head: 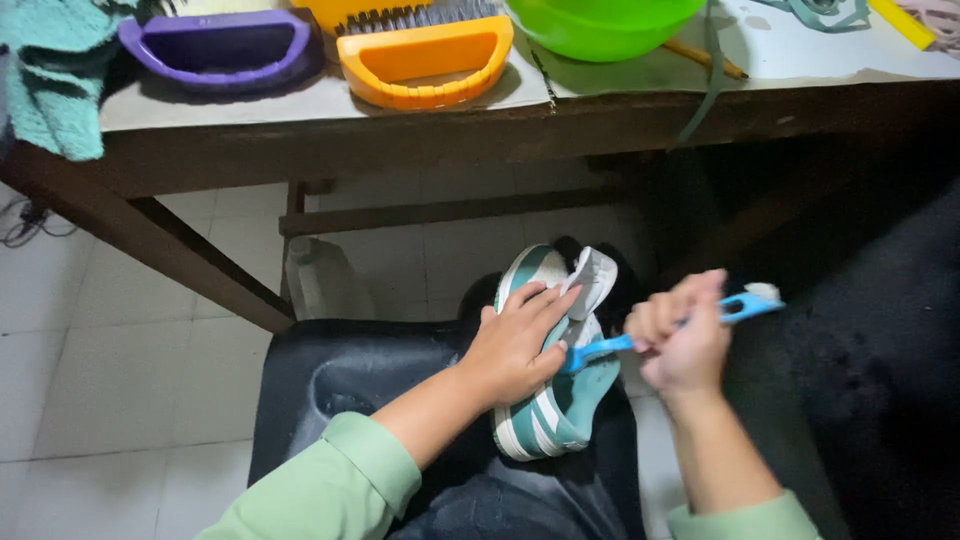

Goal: The person scrubs the inside and outside of a light green sneaker using a blue toothbrush. They repeatedly dip the brush into a green bowl of soapy water on the table and continue scrubbing the shoe's upper and sole areas.

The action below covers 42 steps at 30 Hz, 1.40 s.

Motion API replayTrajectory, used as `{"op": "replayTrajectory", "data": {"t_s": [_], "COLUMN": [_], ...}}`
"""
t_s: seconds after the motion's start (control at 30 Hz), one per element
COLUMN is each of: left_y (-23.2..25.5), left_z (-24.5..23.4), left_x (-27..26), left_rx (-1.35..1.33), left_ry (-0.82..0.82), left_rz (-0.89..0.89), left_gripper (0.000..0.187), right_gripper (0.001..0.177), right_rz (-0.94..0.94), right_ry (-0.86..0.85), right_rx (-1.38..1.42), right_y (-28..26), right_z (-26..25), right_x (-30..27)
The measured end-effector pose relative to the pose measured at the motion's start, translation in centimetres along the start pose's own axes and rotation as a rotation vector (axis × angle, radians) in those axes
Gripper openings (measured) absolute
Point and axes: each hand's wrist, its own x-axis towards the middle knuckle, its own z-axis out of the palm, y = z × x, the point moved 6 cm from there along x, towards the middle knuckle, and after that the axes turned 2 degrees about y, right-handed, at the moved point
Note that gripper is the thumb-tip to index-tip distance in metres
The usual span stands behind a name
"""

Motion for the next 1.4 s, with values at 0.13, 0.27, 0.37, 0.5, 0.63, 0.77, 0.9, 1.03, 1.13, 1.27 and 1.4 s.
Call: {"op": "replayTrajectory", "data": {"t_s": [0.13,0.27,0.37,0.5,0.63,0.77,0.9,1.03,1.13,1.27,1.4], "left_y": [-0.5,0.1,0.7,0.7,1.5,1.3,1.6,0.9,1.2,1.6,0.9], "left_z": [0.3,-0.1,-0.2,0.8,0.1,-0.1,-0.2,0.1,0.2,0.0,-0.1], "left_x": [-0.2,-0.1,0.1,0.4,0.4,0.4,0.6,0.7,0.8,0.9,0.4], "left_rx": [-0.008,-0.008,0.028,0.099,0.069,0.062,0.032,0.063,0.087,0.081,0.059], "left_ry": [-0.003,0.0,-0.028,-0.025,-0.065,-0.082,-0.104,-0.098,-0.079,-0.094,-0.072], "left_rz": [-0.012,-0.031,-0.038,-0.024,-0.059,-0.073,-0.094,-0.084,-0.071,-0.098,-0.092], "left_gripper": [0.073,0.072,0.074,0.076,0.077,0.079,0.079,0.078,0.076,0.076,0.077], "right_gripper": [0.055,0.059,0.064,0.057,0.06,0.06,0.055,0.06,0.054,0.061,0.071], "right_rz": [-0.274,-0.023,-0.126,-0.478,-0.18,-0.679,-0.31,0.02,-0.162,0.084,0.019], "right_ry": [0.188,0.088,0.097,0.089,0.089,0.394,0.299,0.203,0.303,-0.048,0.134], "right_rx": [-0.167,-0.044,-0.166,-0.266,-0.016,-0.589,0.019,0.069,0.066,0.18,-0.237], "right_y": [-4.7,-3.4,-0.4,-4.9,-1.4,-6.2,-5.1,-0.5,-4.0,-1.8,-2.9], "right_z": [-3.6,3.9,-0.5,-2.9,1.4,-4.6,-0.5,0.0,-0.8,4.9,0.6], "right_x": [2.9,-2.0,1.1,2.9,-1.4,1.4,-1.1,-0.4,0.8,-2.9,0.9]}}
